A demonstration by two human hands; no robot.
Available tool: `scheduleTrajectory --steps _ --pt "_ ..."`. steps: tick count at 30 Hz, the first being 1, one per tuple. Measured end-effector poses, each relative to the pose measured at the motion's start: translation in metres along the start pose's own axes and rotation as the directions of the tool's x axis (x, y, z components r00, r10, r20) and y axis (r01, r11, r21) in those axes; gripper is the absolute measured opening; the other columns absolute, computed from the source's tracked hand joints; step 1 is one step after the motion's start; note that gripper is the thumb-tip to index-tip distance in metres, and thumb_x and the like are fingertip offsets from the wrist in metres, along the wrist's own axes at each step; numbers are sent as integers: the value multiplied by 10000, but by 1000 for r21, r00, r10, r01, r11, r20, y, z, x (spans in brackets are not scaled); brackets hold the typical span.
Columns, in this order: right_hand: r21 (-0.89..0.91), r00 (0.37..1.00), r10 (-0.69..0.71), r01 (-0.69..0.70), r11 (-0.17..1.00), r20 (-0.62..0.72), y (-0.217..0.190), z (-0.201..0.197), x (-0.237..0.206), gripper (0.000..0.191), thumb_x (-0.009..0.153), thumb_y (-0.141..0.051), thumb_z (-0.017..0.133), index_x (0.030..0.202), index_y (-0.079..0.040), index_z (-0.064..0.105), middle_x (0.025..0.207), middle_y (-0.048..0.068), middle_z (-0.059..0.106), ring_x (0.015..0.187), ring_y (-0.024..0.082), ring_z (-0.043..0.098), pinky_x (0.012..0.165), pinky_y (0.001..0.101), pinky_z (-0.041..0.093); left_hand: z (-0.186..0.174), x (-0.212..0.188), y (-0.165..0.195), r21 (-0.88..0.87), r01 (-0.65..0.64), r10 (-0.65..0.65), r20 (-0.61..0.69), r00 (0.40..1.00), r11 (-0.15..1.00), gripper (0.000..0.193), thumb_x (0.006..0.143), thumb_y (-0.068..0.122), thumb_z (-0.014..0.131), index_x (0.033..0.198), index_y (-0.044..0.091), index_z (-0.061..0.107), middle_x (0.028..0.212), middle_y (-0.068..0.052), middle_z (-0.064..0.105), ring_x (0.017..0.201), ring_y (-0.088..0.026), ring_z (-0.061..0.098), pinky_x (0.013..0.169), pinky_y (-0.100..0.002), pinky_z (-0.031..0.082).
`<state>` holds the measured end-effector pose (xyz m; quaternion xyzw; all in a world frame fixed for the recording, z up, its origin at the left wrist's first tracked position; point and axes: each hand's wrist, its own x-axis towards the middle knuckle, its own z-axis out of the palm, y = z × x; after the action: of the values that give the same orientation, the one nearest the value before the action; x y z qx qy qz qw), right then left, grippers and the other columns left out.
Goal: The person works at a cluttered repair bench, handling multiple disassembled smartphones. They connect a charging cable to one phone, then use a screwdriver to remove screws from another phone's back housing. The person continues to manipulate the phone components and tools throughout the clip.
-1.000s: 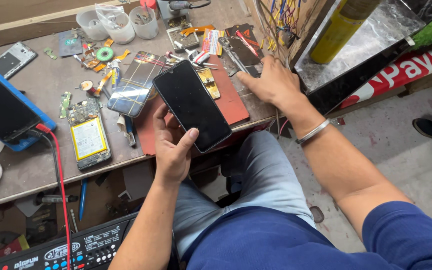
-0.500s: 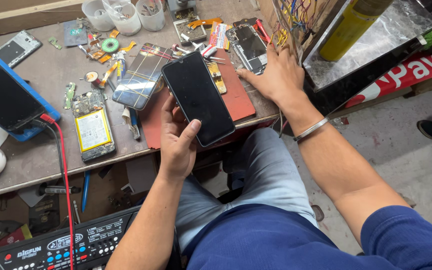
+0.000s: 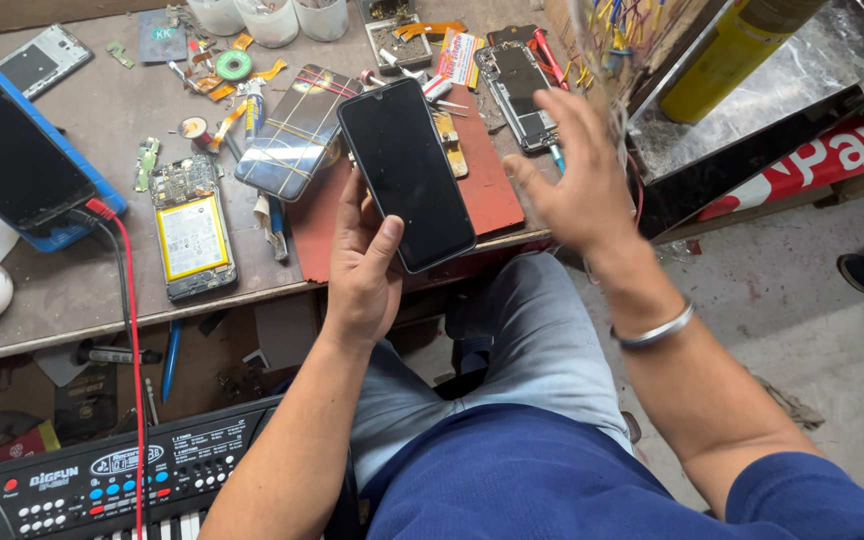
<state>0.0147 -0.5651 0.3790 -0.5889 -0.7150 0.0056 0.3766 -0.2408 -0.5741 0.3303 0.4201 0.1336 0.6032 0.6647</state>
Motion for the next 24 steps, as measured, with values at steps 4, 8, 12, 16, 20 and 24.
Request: scheduleTrajectory --steps 4,8,12,16,20,24 --pt "227 962 -272 268 936 -12 -47 16 -31 788 1084 -499 607 1661 -49 315 1750 175 323 1622 324 301 1358 453 187 8 -3 6 -214 120 -126 -14 992 969 597 1092 234 530 1619 108 279 1577 -99 449 1456 -235 452 1214 -442 403" --pt "-13 873 -433 447 895 225 -100 39 -58 1086 908 -762 509 1615 23 256 1701 223 216 1605 363 128 1314 517 20 18 -13 7 -345 246 -252 27 967 906 649 1096 470 401 1571 30 352 1544 -164 505 1430 -303 517 1209 -480 440" --pt "82 799 -473 479 874 371 -124 37 -73 1206 887 -847 422 1619 85 203 1723 239 146 1622 364 67 1316 509 11 17 -15 10 -288 170 -156 68 985 942 697 1072 615 313 1597 156 319 1490 -204 543 1298 -378 565 1116 -502 466" --pt "83 824 -429 431 899 371 -118 40 -61 1142 902 -811 406 1646 26 182 1740 217 129 1637 351 63 1327 509 10 21 -15 4 -399 233 -217 86 972 887 789 1070 667 267 1616 101 337 1574 -175 487 1395 -333 517 1190 -487 418" --pt "-41 903 -342 364 930 259 -101 58 -14 1077 959 -796 398 1675 -40 120 1764 192 75 1658 336 24 1356 499 -7 33 -20 -8 -352 288 -289 52 956 890 689 1060 584 288 1630 198 271 1616 -96 414 1460 -250 467 1210 -457 391" --pt "-114 950 -278 294 949 141 -82 57 38 1127 982 -820 378 1681 -15 14 1772 196 4 1660 325 -42 1354 502 -51 34 -27 -11 -333 306 -275 139 951 892 638 1104 497 336 1631 141 272 1594 -90 432 1445 -262 478 1218 -475 405"
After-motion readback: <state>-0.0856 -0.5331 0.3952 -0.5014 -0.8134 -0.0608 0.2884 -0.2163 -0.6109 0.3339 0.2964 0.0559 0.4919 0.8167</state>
